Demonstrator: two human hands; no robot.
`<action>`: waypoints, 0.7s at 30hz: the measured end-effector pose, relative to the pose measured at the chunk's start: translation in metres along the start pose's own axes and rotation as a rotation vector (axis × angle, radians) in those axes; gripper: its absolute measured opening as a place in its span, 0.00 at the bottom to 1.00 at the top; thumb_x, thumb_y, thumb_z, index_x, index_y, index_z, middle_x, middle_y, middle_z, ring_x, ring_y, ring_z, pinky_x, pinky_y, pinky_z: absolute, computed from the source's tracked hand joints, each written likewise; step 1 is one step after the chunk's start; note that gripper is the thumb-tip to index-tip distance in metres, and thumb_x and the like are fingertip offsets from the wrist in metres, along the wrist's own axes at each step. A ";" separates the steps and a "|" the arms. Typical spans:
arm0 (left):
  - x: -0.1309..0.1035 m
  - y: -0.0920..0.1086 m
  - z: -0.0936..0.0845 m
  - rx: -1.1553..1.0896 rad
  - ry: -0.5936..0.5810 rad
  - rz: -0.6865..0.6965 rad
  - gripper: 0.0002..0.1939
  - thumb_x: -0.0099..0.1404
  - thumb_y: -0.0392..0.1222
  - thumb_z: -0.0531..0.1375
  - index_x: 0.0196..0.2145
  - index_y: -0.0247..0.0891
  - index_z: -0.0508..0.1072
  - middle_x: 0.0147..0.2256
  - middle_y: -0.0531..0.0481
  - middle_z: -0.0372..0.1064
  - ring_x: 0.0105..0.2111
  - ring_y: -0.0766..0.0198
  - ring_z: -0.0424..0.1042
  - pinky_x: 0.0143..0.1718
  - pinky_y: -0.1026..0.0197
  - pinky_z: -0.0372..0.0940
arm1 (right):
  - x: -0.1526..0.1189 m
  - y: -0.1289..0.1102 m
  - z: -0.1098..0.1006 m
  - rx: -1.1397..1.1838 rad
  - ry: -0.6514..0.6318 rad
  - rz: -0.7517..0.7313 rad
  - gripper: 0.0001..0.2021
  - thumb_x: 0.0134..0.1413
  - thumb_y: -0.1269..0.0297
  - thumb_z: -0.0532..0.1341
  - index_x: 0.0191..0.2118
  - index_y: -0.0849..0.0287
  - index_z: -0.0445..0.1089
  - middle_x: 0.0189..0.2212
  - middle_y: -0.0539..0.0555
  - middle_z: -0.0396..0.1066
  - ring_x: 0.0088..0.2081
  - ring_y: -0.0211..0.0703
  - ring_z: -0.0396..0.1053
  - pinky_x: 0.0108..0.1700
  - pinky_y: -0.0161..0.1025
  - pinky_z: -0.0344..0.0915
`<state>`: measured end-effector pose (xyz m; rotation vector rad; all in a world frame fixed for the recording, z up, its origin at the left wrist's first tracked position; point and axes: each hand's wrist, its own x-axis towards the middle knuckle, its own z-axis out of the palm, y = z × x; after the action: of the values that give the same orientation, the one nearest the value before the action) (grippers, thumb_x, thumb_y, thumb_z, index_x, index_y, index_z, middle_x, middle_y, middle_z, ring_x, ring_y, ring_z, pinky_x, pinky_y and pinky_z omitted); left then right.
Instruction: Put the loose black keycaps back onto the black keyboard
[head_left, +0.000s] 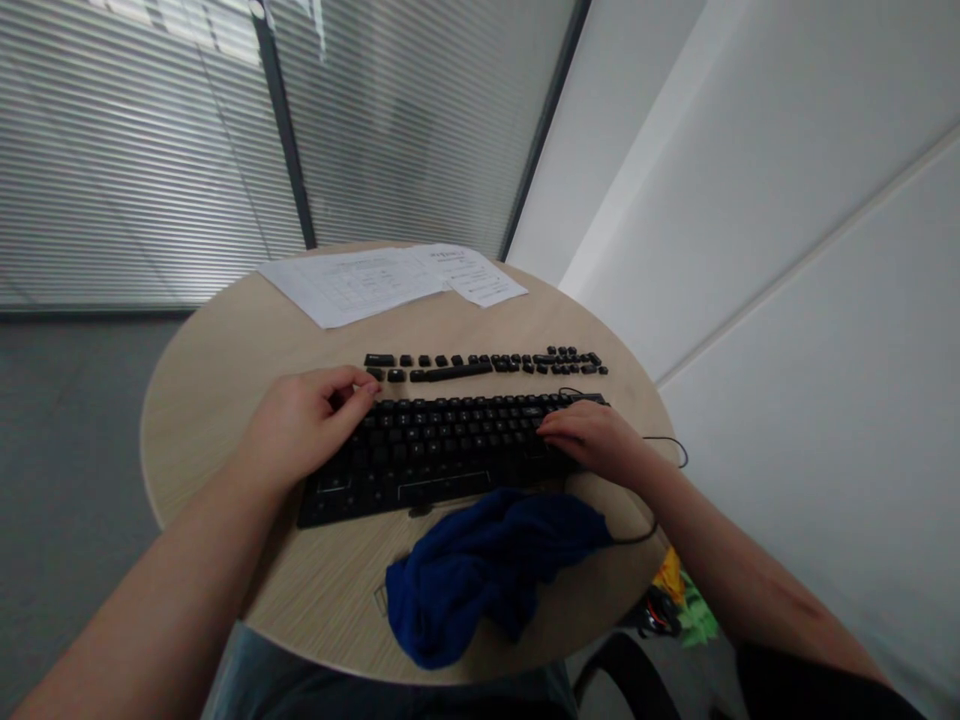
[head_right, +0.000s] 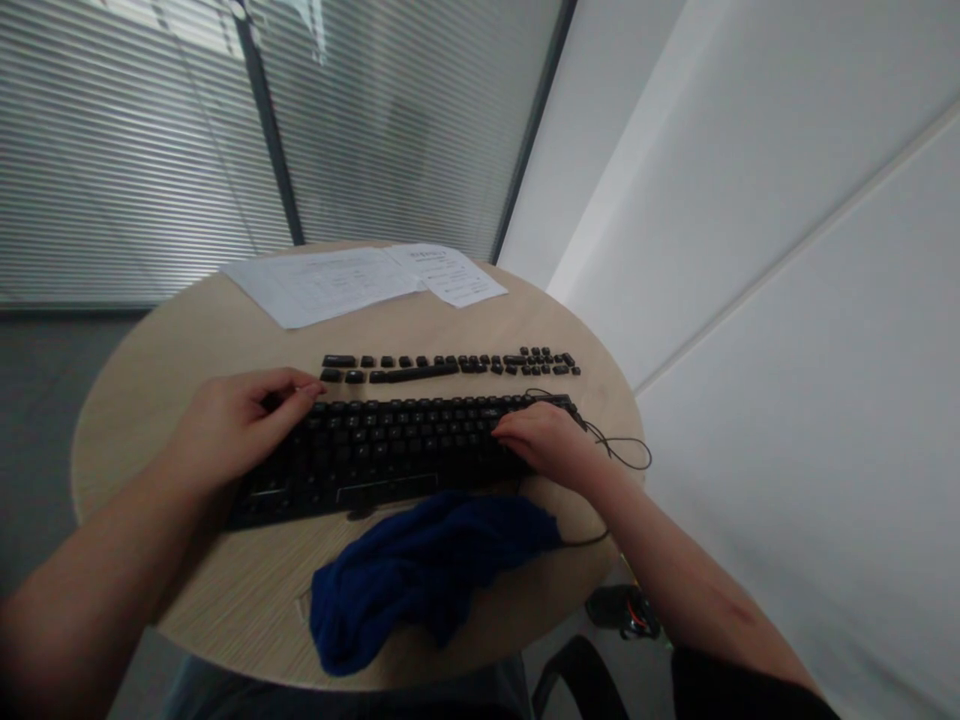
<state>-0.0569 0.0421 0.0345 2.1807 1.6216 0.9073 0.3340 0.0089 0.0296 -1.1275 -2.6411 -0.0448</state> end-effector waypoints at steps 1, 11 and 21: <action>0.000 -0.001 0.000 -0.002 -0.002 0.004 0.22 0.65 0.58 0.52 0.37 0.41 0.80 0.27 0.50 0.75 0.25 0.61 0.69 0.32 0.58 0.61 | 0.000 0.000 0.000 -0.002 -0.002 0.004 0.11 0.65 0.69 0.59 0.46 0.54 0.78 0.46 0.51 0.79 0.46 0.40 0.77 0.50 0.38 0.71; -0.002 0.003 -0.004 0.016 -0.046 -0.004 0.20 0.67 0.55 0.53 0.40 0.41 0.79 0.29 0.54 0.76 0.28 0.63 0.69 0.33 0.61 0.60 | -0.002 0.004 -0.005 0.020 0.020 0.140 0.10 0.64 0.66 0.61 0.47 0.51 0.79 0.45 0.51 0.79 0.47 0.42 0.77 0.51 0.40 0.73; -0.001 -0.004 0.000 0.075 -0.010 0.033 0.23 0.67 0.57 0.51 0.38 0.40 0.80 0.30 0.49 0.77 0.28 0.58 0.73 0.33 0.58 0.62 | -0.032 0.002 0.002 0.167 0.355 0.325 0.20 0.61 0.64 0.60 0.58 0.54 0.72 0.37 0.53 0.75 0.39 0.39 0.74 0.44 0.38 0.74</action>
<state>-0.0600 0.0431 0.0316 2.2640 1.6452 0.8561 0.3558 -0.0119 0.0196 -1.3352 -2.0907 0.0353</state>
